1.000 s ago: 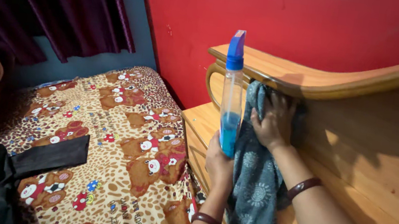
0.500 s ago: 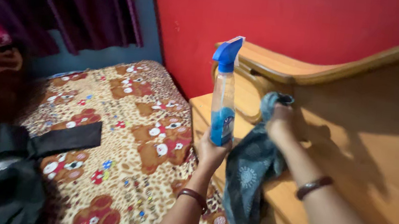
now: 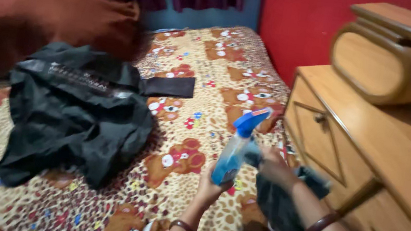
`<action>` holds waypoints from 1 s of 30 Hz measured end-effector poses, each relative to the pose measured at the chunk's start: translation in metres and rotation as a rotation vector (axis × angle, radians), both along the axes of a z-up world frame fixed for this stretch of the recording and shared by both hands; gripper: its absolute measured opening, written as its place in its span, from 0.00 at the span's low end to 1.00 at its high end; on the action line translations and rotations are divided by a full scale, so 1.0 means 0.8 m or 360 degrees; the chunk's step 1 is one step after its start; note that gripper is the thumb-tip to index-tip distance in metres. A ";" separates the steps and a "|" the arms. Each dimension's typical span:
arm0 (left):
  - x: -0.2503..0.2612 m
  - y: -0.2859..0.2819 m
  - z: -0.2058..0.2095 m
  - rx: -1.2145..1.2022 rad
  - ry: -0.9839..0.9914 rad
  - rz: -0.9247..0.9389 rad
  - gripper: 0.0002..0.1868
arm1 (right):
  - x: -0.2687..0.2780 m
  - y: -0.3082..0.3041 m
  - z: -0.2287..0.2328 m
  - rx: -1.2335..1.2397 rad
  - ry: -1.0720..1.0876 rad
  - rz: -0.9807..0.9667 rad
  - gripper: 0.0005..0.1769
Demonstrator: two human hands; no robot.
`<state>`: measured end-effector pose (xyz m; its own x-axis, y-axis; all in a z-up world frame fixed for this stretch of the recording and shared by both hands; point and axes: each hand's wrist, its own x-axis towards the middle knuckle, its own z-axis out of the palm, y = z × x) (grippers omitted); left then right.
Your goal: The person sprays a blue liquid from a spray bottle onto a cloth and wipes the top and curved edges of a wooden bedside table. They repeatedly spray the cloth and wipe different sections of the table surface and edges.
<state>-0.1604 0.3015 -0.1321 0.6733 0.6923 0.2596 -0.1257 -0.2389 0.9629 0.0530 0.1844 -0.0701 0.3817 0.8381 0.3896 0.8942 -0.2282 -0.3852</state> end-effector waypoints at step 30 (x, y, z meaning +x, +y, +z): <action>-0.130 0.275 -0.171 0.0167 0.0091 0.1249 0.29 | -0.137 0.265 -0.201 -0.0074 0.0181 -0.0052 0.19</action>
